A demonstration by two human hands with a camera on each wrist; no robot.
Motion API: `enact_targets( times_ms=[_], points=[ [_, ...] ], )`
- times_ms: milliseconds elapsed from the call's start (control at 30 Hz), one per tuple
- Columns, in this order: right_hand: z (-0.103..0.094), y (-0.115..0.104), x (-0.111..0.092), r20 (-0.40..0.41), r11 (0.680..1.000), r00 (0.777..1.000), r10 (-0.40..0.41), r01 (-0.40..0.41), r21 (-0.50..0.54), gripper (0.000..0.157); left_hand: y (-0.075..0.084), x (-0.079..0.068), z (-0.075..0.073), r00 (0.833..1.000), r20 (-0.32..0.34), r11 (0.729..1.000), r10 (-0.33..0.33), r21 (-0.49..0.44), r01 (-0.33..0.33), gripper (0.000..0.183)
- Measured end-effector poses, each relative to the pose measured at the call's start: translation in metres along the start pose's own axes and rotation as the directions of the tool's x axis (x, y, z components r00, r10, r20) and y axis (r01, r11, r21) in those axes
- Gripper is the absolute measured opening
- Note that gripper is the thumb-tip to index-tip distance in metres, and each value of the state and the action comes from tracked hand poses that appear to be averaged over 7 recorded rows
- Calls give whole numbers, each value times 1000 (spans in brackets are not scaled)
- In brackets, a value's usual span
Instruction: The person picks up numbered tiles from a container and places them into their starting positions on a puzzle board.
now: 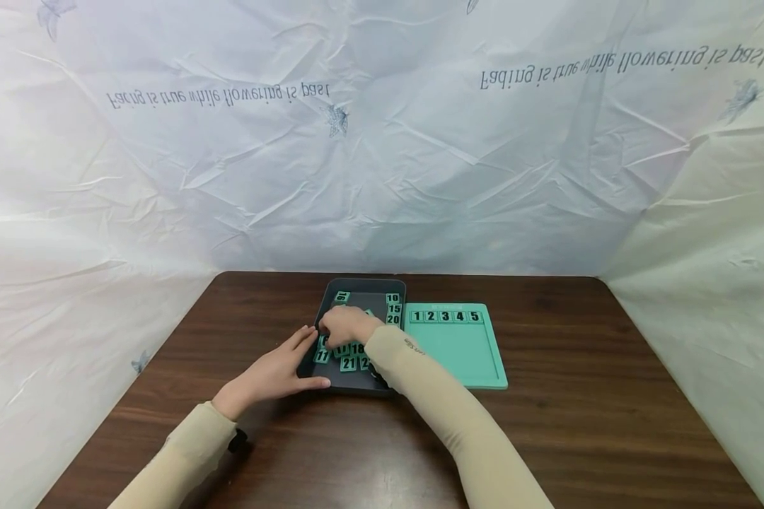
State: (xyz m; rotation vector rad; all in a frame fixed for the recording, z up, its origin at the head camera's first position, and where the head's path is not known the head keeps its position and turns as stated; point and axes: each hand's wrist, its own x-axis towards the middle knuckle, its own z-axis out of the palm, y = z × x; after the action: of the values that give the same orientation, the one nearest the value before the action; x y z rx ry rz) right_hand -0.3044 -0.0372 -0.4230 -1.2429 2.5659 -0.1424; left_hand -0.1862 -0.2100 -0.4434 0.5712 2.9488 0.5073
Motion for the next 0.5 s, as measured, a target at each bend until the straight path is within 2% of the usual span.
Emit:
enact_targets(
  times_ms=[333,500],
  points=[
    [-1,-3,-1,-4,998,1000,0,0,-58,45,1,-1,0,1000,-6,1000,1,-13,-1,108],
    [1,-4,0,-21,989,1000,14,-17,-146,42,0,-2,0,1000,-7,1000,7,-17,-7,107]
  ],
)
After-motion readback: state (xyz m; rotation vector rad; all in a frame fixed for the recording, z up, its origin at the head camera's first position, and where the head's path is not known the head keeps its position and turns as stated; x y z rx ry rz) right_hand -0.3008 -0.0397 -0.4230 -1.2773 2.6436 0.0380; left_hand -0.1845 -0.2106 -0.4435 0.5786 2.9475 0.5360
